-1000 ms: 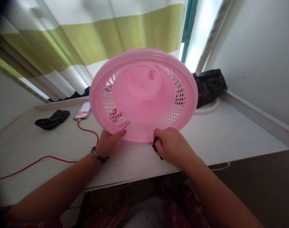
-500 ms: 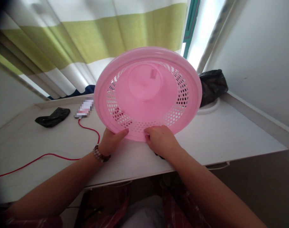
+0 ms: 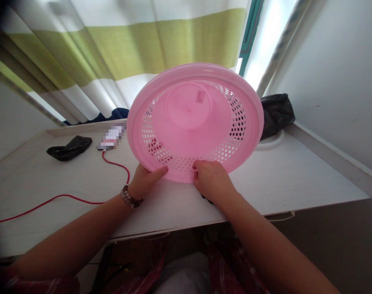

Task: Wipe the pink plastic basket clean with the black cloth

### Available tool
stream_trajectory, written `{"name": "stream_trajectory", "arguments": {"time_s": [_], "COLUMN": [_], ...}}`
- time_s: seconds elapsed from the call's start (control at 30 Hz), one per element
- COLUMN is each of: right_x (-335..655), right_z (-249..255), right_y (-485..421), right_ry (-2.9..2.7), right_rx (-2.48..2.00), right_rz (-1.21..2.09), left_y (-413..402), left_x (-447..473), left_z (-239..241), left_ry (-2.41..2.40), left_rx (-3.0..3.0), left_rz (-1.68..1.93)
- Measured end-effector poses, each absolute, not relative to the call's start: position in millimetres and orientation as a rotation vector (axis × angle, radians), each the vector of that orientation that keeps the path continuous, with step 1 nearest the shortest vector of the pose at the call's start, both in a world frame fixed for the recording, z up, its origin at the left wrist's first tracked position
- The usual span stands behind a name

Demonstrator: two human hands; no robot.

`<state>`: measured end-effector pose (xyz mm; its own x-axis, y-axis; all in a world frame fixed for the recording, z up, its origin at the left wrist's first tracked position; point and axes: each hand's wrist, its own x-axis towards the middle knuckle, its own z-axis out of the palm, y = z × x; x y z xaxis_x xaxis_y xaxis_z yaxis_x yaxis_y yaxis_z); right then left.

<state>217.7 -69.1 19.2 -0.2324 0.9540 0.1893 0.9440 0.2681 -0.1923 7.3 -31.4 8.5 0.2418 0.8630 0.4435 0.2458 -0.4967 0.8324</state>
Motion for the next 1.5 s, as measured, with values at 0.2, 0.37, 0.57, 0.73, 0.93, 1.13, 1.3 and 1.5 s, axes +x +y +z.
{"name": "stream_trajectory", "arguments": {"time_s": [0.2, 0.37, 0.57, 0.73, 0.93, 1.13, 1.3, 1.5], "right_x": [221.8, 219.6, 198.0, 193.5, 208.2, 234.1, 227.6, 185.2], "right_z": [22.3, 40.8, 35.5, 12.7, 16.2, 23.6, 20.7, 9.7], "right_y": [-70.0, -73.6, -81.4, -83.7, -96.3, -100.9, -99.7, -98.8], "right_ry": [-2.229, -1.867, -1.893, -2.278, -2.451, -2.529, -2.493, -2.389], "right_rx": [-1.705, -1.596, -1.316, -1.281, -1.29, -1.416, -1.441, -1.288], "right_rz": [0.161, 0.204, 0.042, 0.171, 0.121, -0.009, 0.006, 0.058], "left_y": [-31.1, -31.6, -30.8, -32.7, -30.9, -28.4, -32.1, -36.0], "left_x": [6.3, 7.0, 6.3, 6.8, 4.6, 4.6, 8.9, 8.9], "left_z": [6.8, 5.4, 4.8, 6.2, 3.1, 0.2, 5.3, 6.5], "left_ry": [1.01, 1.036, 1.028, 1.106, 1.082, 1.051, 1.097, 1.204], "left_rx": [1.918, 1.904, 1.932, 1.944, 1.926, 1.888, 1.907, 1.934], "left_rz": [1.266, 1.262, 1.232, 1.21, 1.218, 1.251, 1.26, 1.266]}}
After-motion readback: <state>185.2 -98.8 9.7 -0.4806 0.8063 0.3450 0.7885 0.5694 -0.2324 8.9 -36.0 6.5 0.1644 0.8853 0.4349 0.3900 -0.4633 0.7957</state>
